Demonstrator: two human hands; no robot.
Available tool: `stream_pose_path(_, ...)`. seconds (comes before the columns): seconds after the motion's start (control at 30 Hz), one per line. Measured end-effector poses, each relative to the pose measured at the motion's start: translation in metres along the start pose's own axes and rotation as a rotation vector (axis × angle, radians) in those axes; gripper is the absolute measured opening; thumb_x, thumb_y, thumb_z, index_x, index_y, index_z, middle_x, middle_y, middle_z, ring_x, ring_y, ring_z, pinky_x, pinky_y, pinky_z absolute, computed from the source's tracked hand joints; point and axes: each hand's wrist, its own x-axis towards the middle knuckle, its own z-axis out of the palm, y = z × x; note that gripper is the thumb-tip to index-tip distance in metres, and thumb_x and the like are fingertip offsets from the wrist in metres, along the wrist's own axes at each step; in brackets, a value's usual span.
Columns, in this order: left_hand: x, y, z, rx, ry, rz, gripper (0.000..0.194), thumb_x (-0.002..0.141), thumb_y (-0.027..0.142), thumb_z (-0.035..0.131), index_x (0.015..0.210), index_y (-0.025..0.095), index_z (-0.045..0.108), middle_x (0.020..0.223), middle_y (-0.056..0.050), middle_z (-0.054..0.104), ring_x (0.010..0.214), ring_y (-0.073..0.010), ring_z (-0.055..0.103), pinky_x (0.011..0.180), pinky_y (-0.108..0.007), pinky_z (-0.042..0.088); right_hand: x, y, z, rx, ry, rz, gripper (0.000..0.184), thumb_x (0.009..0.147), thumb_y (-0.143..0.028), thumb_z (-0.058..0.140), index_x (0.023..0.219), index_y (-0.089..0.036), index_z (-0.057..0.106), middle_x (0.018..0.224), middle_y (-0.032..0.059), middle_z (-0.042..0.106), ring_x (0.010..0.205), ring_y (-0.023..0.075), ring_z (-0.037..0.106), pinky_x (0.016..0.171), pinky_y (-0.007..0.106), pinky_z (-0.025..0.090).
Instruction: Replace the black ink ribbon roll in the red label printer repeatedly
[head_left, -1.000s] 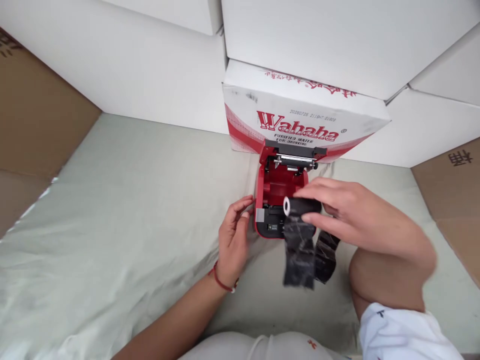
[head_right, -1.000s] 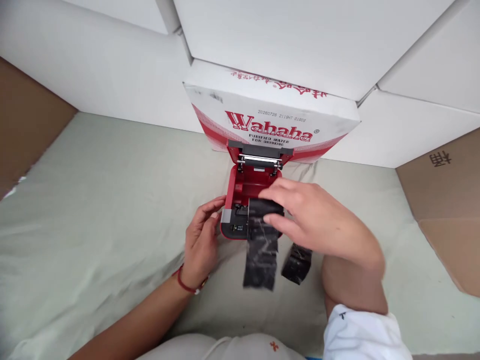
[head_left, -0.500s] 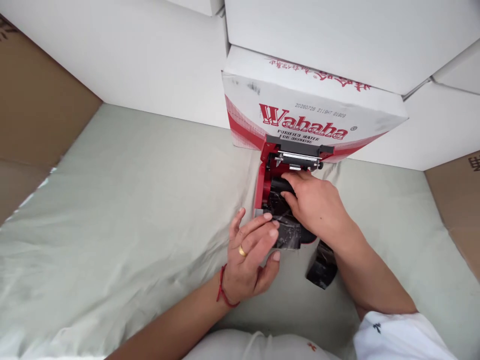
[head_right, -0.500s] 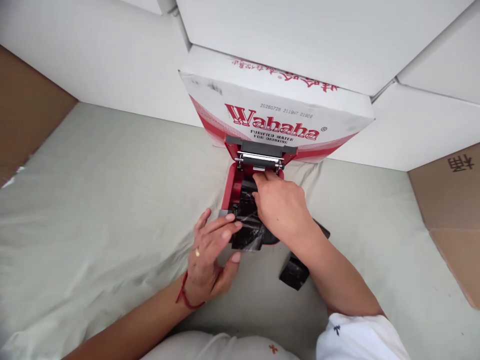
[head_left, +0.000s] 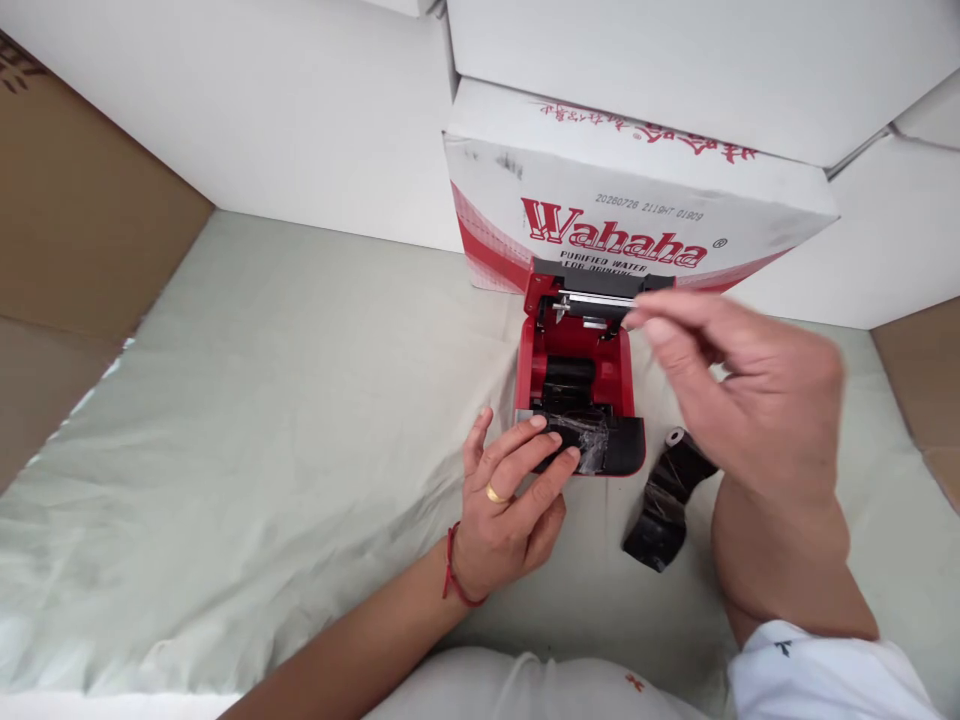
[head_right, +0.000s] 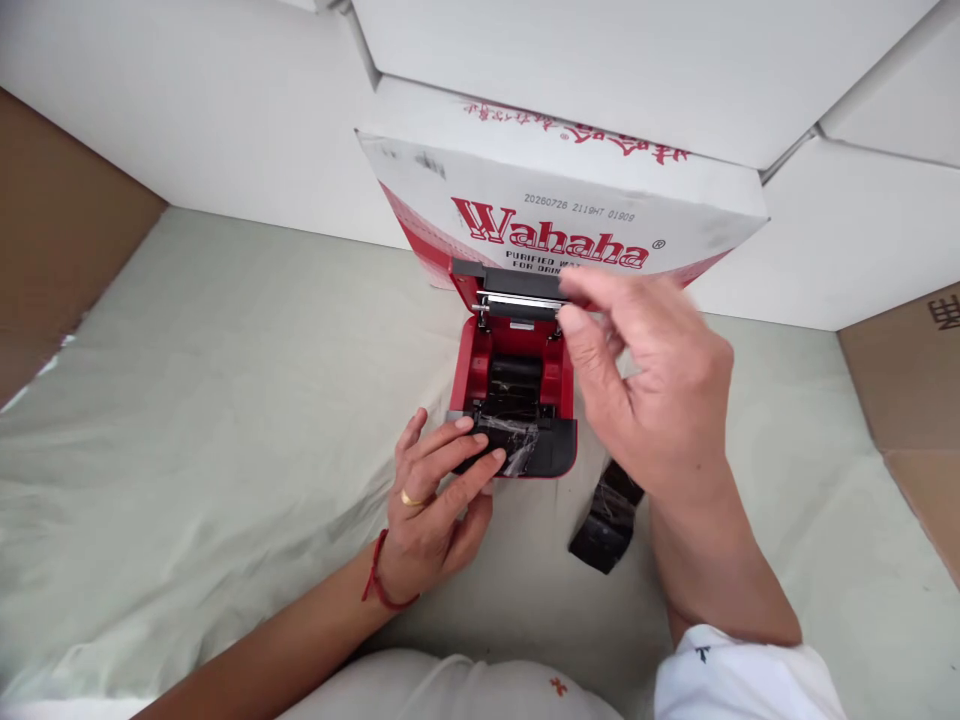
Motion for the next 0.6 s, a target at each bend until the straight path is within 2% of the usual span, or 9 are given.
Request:
stream_pose_path(0.03,0.0,0.0,0.0,-0.005,0.001,0.0,0.048,0.095,0.008,0.063,0.139,0.025,0.072,0.122,-0.007,0.08,0.139,-0.0252,0.072,0.142,-0.055,0.035,0.002,0.002,-0.002,-0.041,0.094,-0.026,0.028,0.111,-0.039,0.064,0.133,-0.032,0.08,0.13,0.0044,0.085,0.119,0.0264,0.079,0.113,0.047,0.058)
stream_pose_path(0.07,0.0,0.0,0.0,-0.009,0.0,-0.001,0.049,0.095,0.008,0.063,0.14,0.026,0.072,0.123,-0.007,0.08,0.139,-0.0253,0.071,0.141,-0.055,0.038,0.005,0.006,-0.003,-0.081,0.134,-0.06,0.035,0.111,-0.041,0.064,0.142,-0.031,0.076,0.142,0.0069,0.08,0.133,0.0295,0.074,0.123,0.053,0.052)
stream_pose_path(0.13,-0.001,0.0,-0.001,-0.018,0.001,0.004,0.05,0.095,0.008,0.061,0.14,0.028,0.073,0.126,-0.006,0.079,0.14,-0.0252,0.07,0.138,-0.055,0.042,0.01,0.014,0.001,-0.115,0.071,-0.118,0.046,0.111,-0.046,0.062,0.153,-0.03,0.068,0.157,0.0096,0.072,0.151,0.0338,0.062,0.131,0.062,0.042)
stream_pose_path(0.17,-0.001,0.0,-0.001,-0.023,0.001,0.008,0.05,0.095,0.007,0.062,0.139,0.027,0.073,0.127,-0.007,0.078,0.141,-0.0252,0.069,0.138,-0.054,0.043,0.012,0.017,0.003,-0.109,0.006,-0.127,0.048,0.111,-0.049,0.06,0.155,-0.029,0.066,0.159,0.01,0.071,0.153,0.0347,0.059,0.132,0.064,0.041)
stream_pose_path(0.27,-0.002,0.001,-0.001,-0.026,0.01,0.022,0.048,0.095,0.006,0.062,0.137,0.027,0.075,0.127,-0.008,0.078,0.141,-0.0253,0.068,0.136,-0.052,0.046,0.014,0.02,0.003,-0.096,-0.124,-0.129,0.041,0.113,-0.048,0.056,0.145,-0.029,0.074,0.147,0.0093,0.077,0.143,0.034,0.066,0.126,0.06,0.049)
stream_pose_path(0.4,-0.001,0.005,-0.001,-0.016,0.033,0.039,0.044,0.096,0.006,0.062,0.133,0.026,0.077,0.123,-0.008,0.078,0.136,-0.025,0.068,0.131,-0.05,0.051,0.006,0.011,-0.014,-0.134,-0.257,-0.228,0.03,0.113,-0.032,0.057,0.132,-0.026,0.08,0.127,0.0093,0.082,0.115,0.0297,0.075,0.101,0.05,0.062)
stream_pose_path(0.5,0.002,0.008,0.0,-0.009,0.04,0.034,0.04,0.096,0.003,0.061,0.126,0.024,0.078,0.12,-0.007,0.076,0.132,-0.023,0.067,0.132,-0.047,0.047,-0.002,0.006,-0.023,-0.191,-0.41,-0.31,0.04,0.108,-0.012,0.053,0.138,-0.022,0.077,0.128,0.0116,0.079,0.109,0.0285,0.072,0.088,0.044,0.062)
stream_pose_path(0.6,0.005,0.011,0.001,0.028,0.042,0.02,0.043,0.097,0.001,0.062,0.125,0.029,0.08,0.118,-0.005,0.073,0.129,-0.0205,0.067,0.135,-0.046,0.042,-0.008,0.006,-0.023,-0.193,-0.514,-0.326,0.05,0.101,-0.001,0.047,0.135,-0.023,0.077,0.13,0.0115,0.076,0.105,0.0271,0.068,0.082,0.041,0.059)
